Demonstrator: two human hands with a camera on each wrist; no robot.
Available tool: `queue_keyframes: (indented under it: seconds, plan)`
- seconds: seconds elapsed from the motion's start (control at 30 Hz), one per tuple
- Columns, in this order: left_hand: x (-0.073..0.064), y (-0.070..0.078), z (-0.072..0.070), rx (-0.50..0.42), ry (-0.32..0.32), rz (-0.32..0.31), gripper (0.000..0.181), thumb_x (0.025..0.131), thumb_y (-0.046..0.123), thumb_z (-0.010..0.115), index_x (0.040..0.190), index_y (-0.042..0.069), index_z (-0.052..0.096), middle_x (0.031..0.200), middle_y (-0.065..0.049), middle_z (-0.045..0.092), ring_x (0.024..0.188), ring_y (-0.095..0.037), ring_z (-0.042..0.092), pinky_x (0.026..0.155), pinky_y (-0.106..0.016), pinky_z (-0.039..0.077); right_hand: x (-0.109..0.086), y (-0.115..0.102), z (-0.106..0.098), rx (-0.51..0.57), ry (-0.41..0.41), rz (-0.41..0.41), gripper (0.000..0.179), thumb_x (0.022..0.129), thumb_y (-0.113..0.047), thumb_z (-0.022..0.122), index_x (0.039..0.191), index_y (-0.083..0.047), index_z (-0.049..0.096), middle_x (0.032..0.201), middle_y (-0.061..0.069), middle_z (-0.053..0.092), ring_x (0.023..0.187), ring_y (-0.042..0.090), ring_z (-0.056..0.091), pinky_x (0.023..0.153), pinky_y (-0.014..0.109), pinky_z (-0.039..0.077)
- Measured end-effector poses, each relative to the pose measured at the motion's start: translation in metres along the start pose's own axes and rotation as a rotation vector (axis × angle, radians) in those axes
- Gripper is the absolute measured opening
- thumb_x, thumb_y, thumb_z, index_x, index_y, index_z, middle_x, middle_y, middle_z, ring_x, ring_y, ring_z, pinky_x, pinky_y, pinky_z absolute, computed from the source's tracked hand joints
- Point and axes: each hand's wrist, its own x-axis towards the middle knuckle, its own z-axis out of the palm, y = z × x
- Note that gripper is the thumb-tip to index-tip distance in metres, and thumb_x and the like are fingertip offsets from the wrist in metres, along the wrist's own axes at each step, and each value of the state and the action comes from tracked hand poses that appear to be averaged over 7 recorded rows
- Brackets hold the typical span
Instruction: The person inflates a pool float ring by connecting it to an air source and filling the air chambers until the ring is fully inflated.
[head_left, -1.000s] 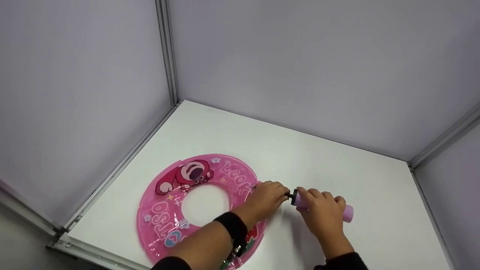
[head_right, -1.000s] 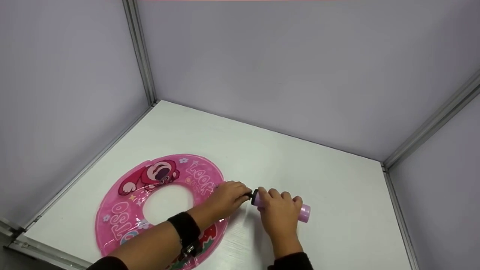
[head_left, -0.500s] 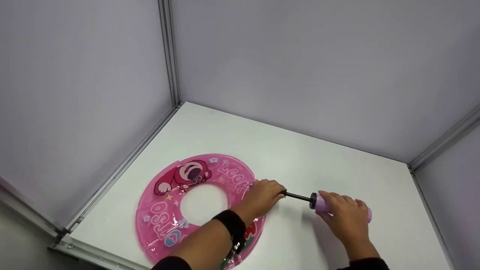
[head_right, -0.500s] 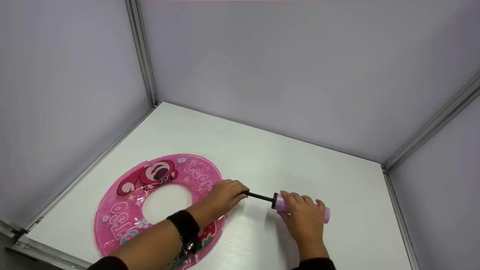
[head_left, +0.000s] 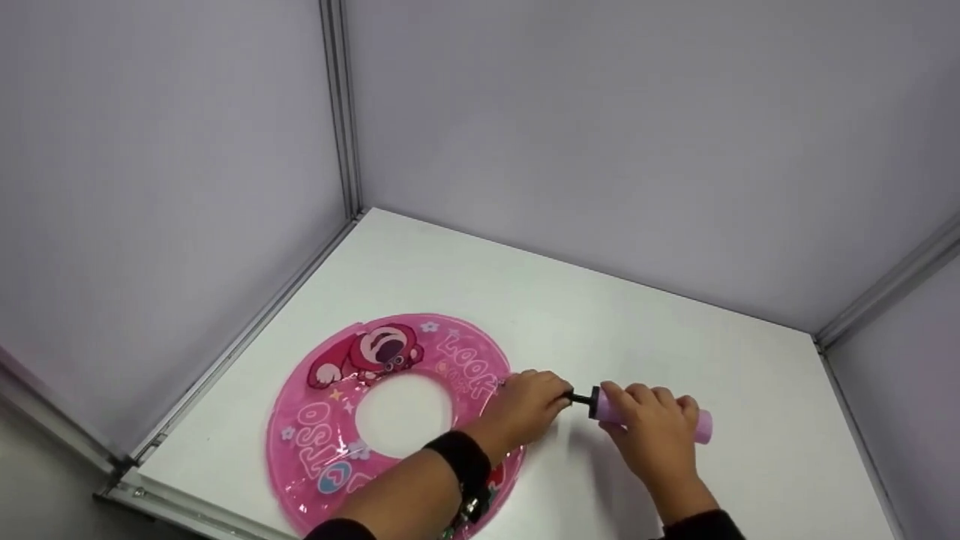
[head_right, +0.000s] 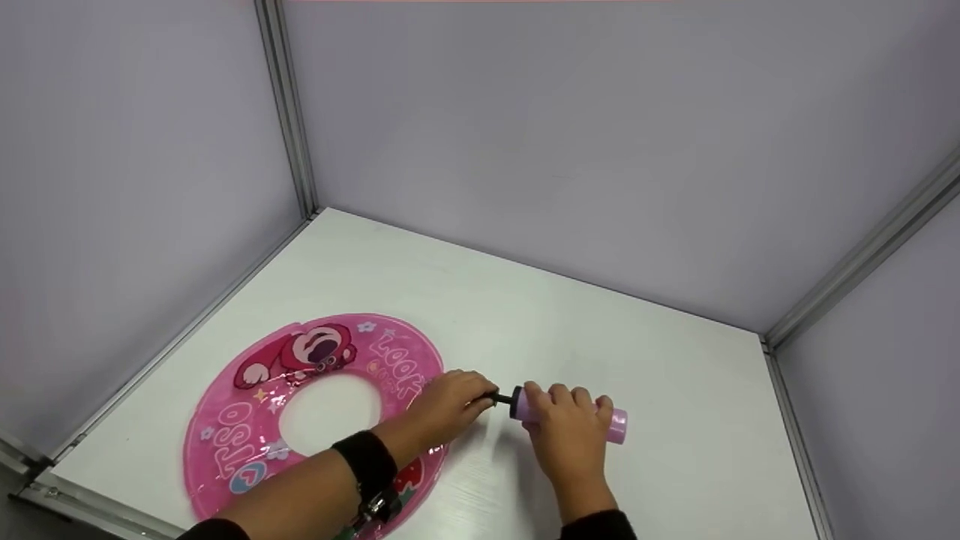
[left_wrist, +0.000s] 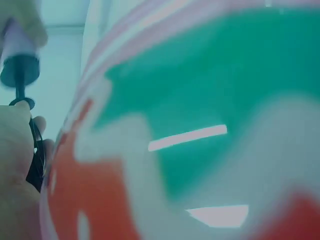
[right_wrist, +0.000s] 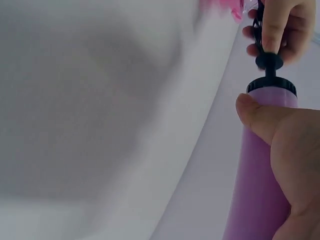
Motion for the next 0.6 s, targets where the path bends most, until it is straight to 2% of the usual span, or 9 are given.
queue_keyframes:
  seconds: [0.13,0.27,0.37,0.43,0.6]
  plan:
    - [-0.003,0.007,0.004,0.042,-0.020,0.013,0.023,0.109,0.037,0.060,0.123,0.028,0.076,0.118,0.010,0.079,0.107,-0.014,0.072,0.097,-0.032,0.056,-0.005,-0.017,0.006,0.008,-0.020,0.019,0.061,0.078,-0.033,0.096,0.133,-0.036,0.071,0.118,0.002,0.077,0.114,0.036,0.067,0.101,0.068,0.039]
    - [-0.005,0.011,0.006,0.060,-0.027,0.070,0.023,0.109,0.038,0.060,0.122,0.028,0.077,0.116,0.010,0.079,0.106,-0.013,0.072,0.096,-0.030,0.056,-0.014,-0.015,0.007,0.024,-0.039,0.040,0.061,0.080,-0.034,0.095,0.135,-0.038,0.070,0.122,0.001,0.077,0.117,0.036,0.067,0.103,0.068,0.038]
    - [-0.004,0.007,0.004,0.053,-0.003,0.111,0.023,0.108,0.037,0.062,0.122,0.027,0.077,0.114,0.010,0.080,0.104,-0.012,0.072,0.095,-0.027,0.056,-0.019,-0.005,0.006,0.033,-0.025,0.049,0.062,0.080,-0.034,0.095,0.136,-0.038,0.069,0.123,0.001,0.077,0.119,0.035,0.067,0.105,0.066,0.038]
    - [-0.004,0.004,0.002,0.042,0.004,0.116,0.023,0.108,0.036,0.062,0.122,0.026,0.077,0.114,0.009,0.080,0.104,-0.012,0.072,0.095,-0.027,0.056,-0.021,0.003,0.005,0.038,-0.015,0.054,0.062,0.080,-0.035,0.095,0.137,-0.039,0.069,0.125,0.001,0.077,0.120,0.035,0.066,0.106,0.066,0.038]
    - [-0.008,-0.004,-0.004,0.017,-0.031,0.060,0.023,0.108,0.037,0.063,0.123,0.027,0.077,0.115,0.009,0.079,0.105,-0.014,0.071,0.095,-0.030,0.056,-0.033,0.034,-0.001,0.047,-0.021,0.083,0.065,0.081,-0.033,0.095,0.139,-0.038,0.068,0.128,0.004,0.076,0.123,0.038,0.066,0.108,0.073,0.036]
